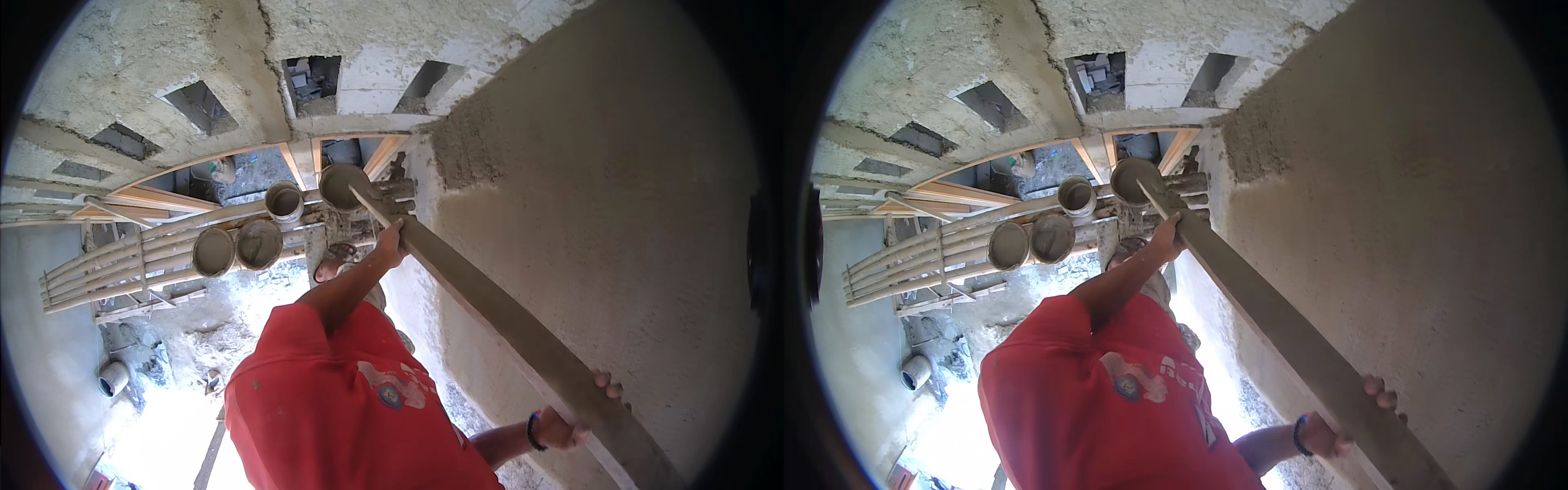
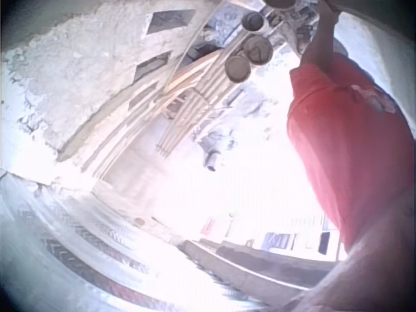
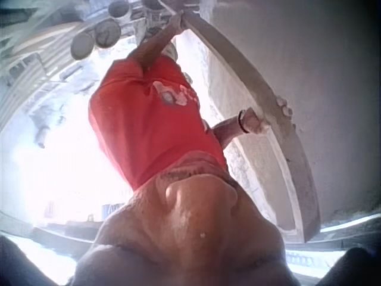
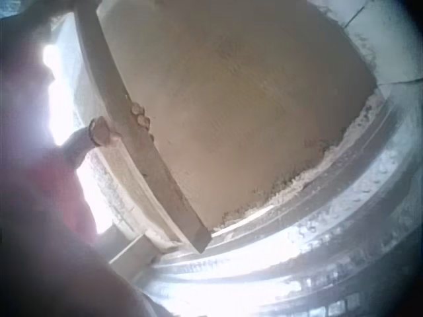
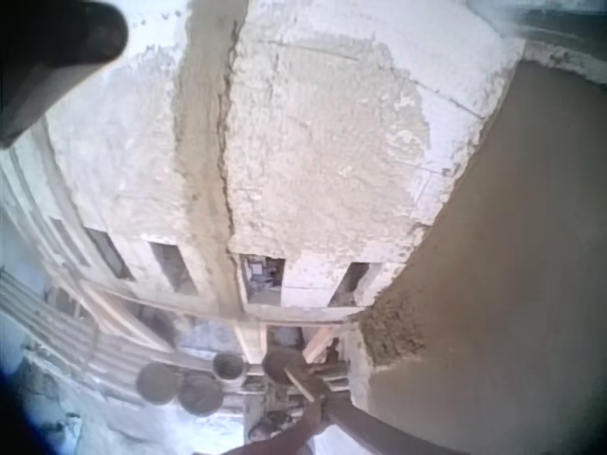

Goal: The person applies plaster to a wall by scooping it from a bucket with a trowel and then leveling the surface with a long wooden board.

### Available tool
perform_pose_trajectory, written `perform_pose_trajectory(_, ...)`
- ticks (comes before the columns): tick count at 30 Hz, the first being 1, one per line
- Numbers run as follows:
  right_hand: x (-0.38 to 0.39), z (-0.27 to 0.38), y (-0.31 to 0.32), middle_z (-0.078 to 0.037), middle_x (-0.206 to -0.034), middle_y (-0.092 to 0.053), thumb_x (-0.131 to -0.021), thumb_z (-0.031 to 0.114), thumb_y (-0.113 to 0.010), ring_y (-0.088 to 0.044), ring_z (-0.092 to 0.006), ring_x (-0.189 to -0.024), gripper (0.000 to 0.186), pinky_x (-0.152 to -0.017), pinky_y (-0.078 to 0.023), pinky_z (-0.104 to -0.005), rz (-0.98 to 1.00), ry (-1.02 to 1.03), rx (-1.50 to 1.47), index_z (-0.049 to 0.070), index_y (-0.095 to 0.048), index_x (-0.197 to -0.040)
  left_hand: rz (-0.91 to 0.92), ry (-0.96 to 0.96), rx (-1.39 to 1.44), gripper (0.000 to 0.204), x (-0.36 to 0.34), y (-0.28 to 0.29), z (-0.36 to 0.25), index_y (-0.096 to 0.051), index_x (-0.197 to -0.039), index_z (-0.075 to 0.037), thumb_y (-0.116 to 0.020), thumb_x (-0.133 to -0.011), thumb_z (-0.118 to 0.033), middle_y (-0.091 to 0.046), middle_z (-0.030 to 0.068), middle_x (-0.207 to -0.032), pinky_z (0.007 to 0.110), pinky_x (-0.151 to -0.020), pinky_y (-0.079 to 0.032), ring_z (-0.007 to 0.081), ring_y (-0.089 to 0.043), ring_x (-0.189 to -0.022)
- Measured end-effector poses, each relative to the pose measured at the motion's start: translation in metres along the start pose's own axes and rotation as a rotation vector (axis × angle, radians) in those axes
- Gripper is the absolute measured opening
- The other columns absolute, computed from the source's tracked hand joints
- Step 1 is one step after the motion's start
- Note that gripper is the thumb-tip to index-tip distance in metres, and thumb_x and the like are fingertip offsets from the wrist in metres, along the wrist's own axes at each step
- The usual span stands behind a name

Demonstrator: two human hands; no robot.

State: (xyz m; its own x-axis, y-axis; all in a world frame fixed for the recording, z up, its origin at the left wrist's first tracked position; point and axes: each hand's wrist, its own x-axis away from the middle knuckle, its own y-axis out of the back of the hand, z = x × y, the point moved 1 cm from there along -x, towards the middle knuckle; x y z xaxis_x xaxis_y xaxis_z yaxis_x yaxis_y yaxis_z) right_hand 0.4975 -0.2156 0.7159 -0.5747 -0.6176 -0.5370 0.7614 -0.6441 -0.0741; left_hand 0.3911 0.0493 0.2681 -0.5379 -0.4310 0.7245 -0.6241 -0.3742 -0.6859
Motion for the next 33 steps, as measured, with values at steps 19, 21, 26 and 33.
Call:
perform_pose_trajectory(19,-0.050,-0.086,-0.120,-0.013,-0.120,-0.054,-0.076,0.027,-0.080,-0.054,-0.0300,-0.113,0.072,-0.093,-0.048,-0.0420,0.224,-0.037,0.130,0.004,-0.038,-0.130,-0.169,0.044,0.263,0.032,-0.061,0.043,-0.002,-0.059,-0.110,-0.001,-0.060,-0.086,-0.022,-0.062,0.0138,-0.110,0.043,-0.085,-0.054,0.0300,-0.063,-0.094)
perform_pose_trajectory(21,-0.061,-0.074,-0.128,-0.014,-0.121,-0.053,-0.079,0.032,-0.078,-0.054,-0.0295,-0.112,0.072,-0.091,-0.048,-0.0410,0.282,0.014,0.068,0.002,-0.038,-0.130,-0.164,0.046,0.263,0.031,-0.042,0.024,-0.009,-0.059,-0.111,-0.002,-0.058,-0.087,-0.022,-0.063,0.0146,-0.110,0.044,-0.087,-0.053,0.0295,-0.064,-0.096)
perform_pose_trajectory(26,-0.051,-0.096,-0.144,-0.013,-0.122,-0.053,-0.077,0.030,-0.079,-0.053,-0.0291,-0.114,0.072,-0.093,-0.048,-0.0417,0.276,-0.145,-0.008,0.002,-0.039,-0.131,-0.175,-0.115,0.221,0.037,-0.020,0.040,0.001,-0.051,-0.122,-0.003,-0.048,-0.096,-0.029,-0.060,0.0161,-0.118,0.049,-0.089,-0.052,0.0314,-0.062,-0.100)
perform_pose_trajectory(33,-0.085,-0.159,-0.170,-0.012,-0.122,-0.054,-0.071,0.023,-0.083,-0.052,-0.0310,-0.118,0.073,-0.097,-0.048,-0.0445,0.266,-0.264,0.008,0.007,-0.043,-0.130,-0.316,0.043,0.250,0.037,-0.098,0.035,-0.070,-0.057,-0.119,-0.010,-0.063,-0.087,-0.028,-0.061,0.0106,-0.119,0.051,-0.092,-0.051,0.0293,-0.061,-0.105)
